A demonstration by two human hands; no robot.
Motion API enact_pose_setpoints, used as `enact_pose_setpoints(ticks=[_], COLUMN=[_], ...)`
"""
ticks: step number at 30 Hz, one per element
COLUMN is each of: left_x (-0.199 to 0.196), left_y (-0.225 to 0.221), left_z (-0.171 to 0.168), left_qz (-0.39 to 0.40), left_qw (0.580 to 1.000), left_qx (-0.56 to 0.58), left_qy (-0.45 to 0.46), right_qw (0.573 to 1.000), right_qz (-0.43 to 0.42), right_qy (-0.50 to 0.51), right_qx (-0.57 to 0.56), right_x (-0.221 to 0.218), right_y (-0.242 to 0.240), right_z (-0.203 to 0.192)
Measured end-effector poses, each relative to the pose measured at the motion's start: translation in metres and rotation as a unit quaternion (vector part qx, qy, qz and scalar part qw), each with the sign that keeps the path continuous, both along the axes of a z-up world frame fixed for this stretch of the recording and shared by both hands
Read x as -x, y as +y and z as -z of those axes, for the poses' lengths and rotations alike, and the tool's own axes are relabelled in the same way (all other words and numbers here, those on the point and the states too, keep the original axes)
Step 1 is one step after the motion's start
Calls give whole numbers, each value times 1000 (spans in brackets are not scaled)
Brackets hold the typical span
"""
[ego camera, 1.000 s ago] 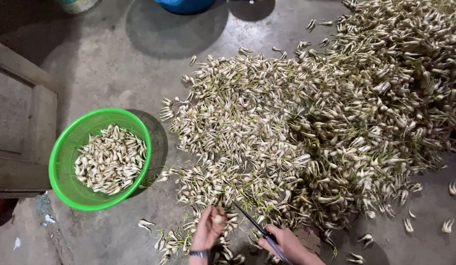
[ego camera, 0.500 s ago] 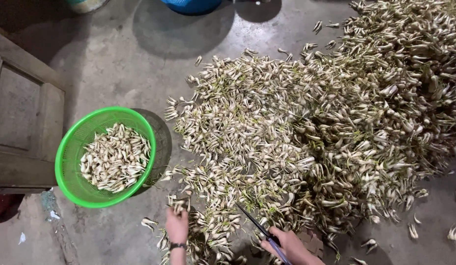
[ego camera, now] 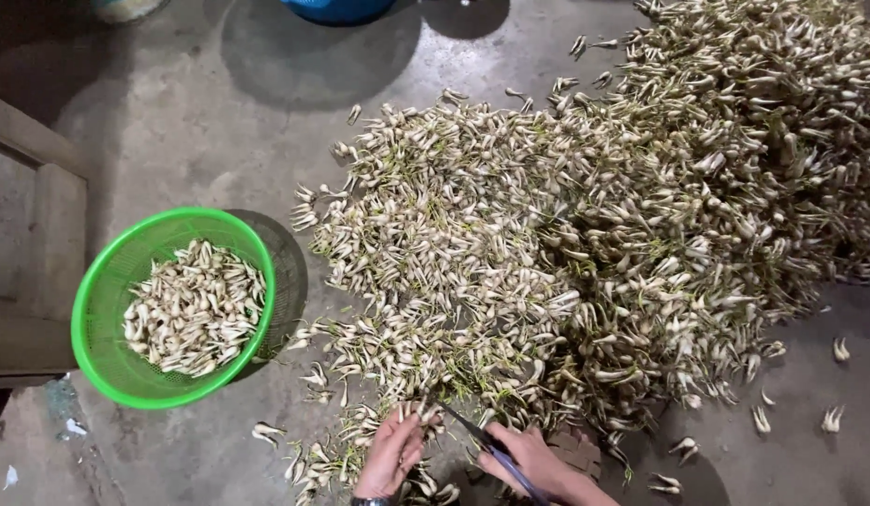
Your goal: Trimming the stems of plant buds using scissors and sorting them into a basket
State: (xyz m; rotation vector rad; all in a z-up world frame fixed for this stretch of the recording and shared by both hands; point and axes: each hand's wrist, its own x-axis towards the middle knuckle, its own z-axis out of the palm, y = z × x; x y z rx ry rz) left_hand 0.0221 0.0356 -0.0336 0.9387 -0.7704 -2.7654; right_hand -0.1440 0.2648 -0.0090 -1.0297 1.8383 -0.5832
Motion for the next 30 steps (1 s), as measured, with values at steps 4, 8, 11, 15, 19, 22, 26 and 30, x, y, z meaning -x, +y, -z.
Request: enact_pose_setpoints(ticks=[4,8,11,15,19,22,26,30], left_x=[2,-1,-5,-21,-30,-87,-136,-138], left_y=[-1,-4,-15,-90,-212,-237,-212,-182], left_z=[-12,-7,-6,-50,-114,-90,4,69], left_qz=[17,22,4,-49,-442,-438,-153,15], left_qw=[998,997,999,811,892,881,599,544], left_qx=[42,53,29,569,-87,175,558,593], left_qy=[-39,-43,-13,-122,33,-18,-554,-593], right_qw=[998,989,994,992,986,982,978,977], right_qz=[6,54,68,116,149,170,166,162], right_qy=[40,-55,-47,-38,-21,-20,-55,-115], right_qx=[46,125,66,10,-78,-84,-113,-78], right_x=[1,8,9,8,3,5,6,3], right_y=[-4,-10,-8,-3,18,27,19,20], right_z=[-11,-19,-31,-24,-2,19,25,35])
